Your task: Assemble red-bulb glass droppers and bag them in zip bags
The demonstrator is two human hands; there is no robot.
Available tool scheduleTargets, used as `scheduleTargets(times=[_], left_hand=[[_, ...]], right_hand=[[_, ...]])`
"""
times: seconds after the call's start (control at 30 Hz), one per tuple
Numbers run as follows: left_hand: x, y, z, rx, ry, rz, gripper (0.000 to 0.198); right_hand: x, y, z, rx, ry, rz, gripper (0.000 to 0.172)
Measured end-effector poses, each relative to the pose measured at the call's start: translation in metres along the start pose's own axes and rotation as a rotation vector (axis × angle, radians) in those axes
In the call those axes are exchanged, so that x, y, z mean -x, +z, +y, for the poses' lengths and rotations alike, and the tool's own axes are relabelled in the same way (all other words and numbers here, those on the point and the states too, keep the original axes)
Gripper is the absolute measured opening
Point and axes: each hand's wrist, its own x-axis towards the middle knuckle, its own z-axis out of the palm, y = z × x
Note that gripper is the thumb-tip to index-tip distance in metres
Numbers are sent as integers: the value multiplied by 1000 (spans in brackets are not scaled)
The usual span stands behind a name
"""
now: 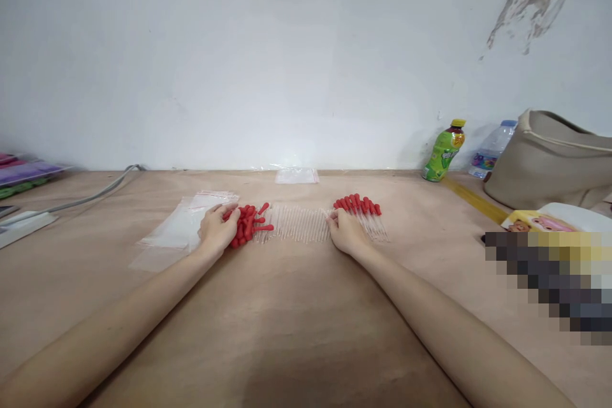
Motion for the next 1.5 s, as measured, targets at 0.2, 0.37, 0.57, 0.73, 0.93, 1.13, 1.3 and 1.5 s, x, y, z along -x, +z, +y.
scheduleTargets(times=[0.2,0.37,0.57,0.73,0.93,1.13,1.3,1.5], left_hand=[[0,-19,9,-43,426,-60,23],[-18,-23,14,-127,478,-199,23],[-41,-8,23,-236,463,-208,20],[-31,-7,37,-211,488,-105,21],[29,-47,16,-300,627,-249,31],[76,-69,-28,-422,406,-386,28],[80,-59,-15,-141,594,-448,13],[69,-24,26,178,646,-435,17]], right_hand=[[-2,4,-1,180,-100,58,25],[-10,10,-2,217,-233,92,22],[-17,14,-1,208,-311,141,21],[-5,12,-3,175,-390,293,21],[25,10,-16,143,-569,347,20],[29,11,-18,96,-633,322,19],[28,11,-17,58,-628,306,20],[47,0,-33,70,-609,256,17]])
